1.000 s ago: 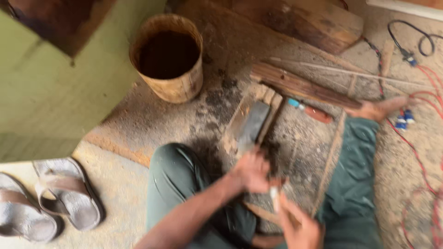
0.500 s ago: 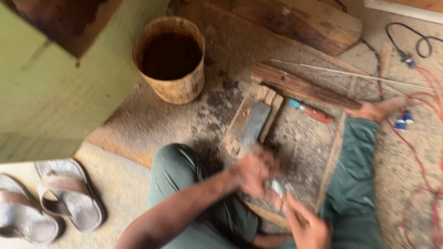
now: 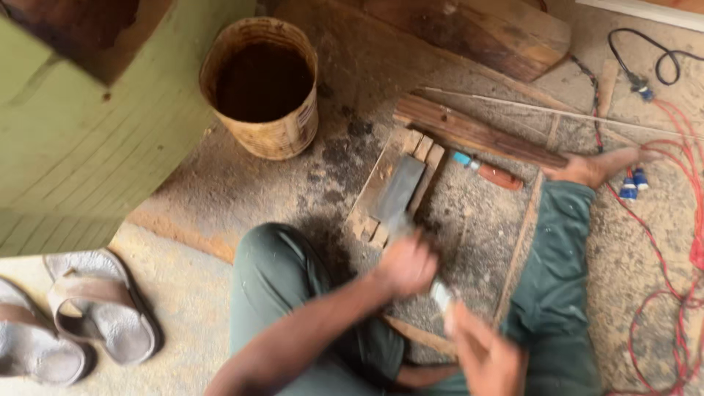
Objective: The person sharpens a metal chisel by rubbing it against a whetstone and occasionally dipping it into a bucket of water.
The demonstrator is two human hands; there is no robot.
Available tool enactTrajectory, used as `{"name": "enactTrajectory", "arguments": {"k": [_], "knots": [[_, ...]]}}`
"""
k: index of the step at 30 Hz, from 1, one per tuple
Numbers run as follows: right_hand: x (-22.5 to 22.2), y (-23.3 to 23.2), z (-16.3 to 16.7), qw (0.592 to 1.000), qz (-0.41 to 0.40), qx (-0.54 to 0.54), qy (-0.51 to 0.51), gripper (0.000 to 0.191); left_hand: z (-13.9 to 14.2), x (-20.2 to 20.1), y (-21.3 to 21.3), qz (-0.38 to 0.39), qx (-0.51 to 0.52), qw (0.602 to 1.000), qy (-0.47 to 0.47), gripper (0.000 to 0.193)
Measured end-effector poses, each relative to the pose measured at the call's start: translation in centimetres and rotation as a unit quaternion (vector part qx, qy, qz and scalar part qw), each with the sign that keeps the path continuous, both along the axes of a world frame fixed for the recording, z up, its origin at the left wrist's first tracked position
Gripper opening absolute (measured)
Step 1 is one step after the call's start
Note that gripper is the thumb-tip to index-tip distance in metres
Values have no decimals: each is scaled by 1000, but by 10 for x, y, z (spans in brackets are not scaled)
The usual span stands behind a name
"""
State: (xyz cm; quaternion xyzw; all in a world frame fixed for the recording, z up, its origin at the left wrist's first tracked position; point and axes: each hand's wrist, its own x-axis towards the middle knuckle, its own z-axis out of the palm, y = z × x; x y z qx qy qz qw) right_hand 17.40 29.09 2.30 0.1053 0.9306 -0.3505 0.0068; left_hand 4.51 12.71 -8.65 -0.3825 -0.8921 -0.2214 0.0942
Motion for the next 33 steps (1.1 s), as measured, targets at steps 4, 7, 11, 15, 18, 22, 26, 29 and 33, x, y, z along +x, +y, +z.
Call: {"name": "enactTrajectory", "arguments": {"k": [4, 7, 11, 15, 18, 22, 26, 29, 33], "knots": [[-7, 6, -12, 999, 12, -24, 48, 30, -9, -23, 11, -62, -132, 978, -147, 28], [-87, 31, 0, 995, 11, -90, 31, 30, -9, -101, 46, -5, -45, 980, -194, 13], [-109, 40, -3, 995, 16, -93, 43, 33, 1, -114, 47, 7, -1, 999, 35, 11], [-2, 32, -44, 996, 15, -90, -3, 36, 4, -14, 2, -41, -143, 982, -117, 22], [0, 35, -53, 893, 270, -265, -244, 38, -5, -2, -5, -68, -212, 967, -126, 29], [-101, 31, -3, 997, 63, -47, 19, 31, -17, -103, 36, 20, -99, 967, -234, 37], [-134, 22, 30, 991, 108, -53, 63, 34, -12, -131, 46, 49, -33, 992, -112, 22], [-73, 6, 11, 998, 6, 24, -65, 37, -12, -57, 13, 34, -43, 998, -21, 24], [-57, -8, -10, 1000, 6, -8, -11, 33, -17, 2, -14, 5, -58, 997, -44, 33]]}}
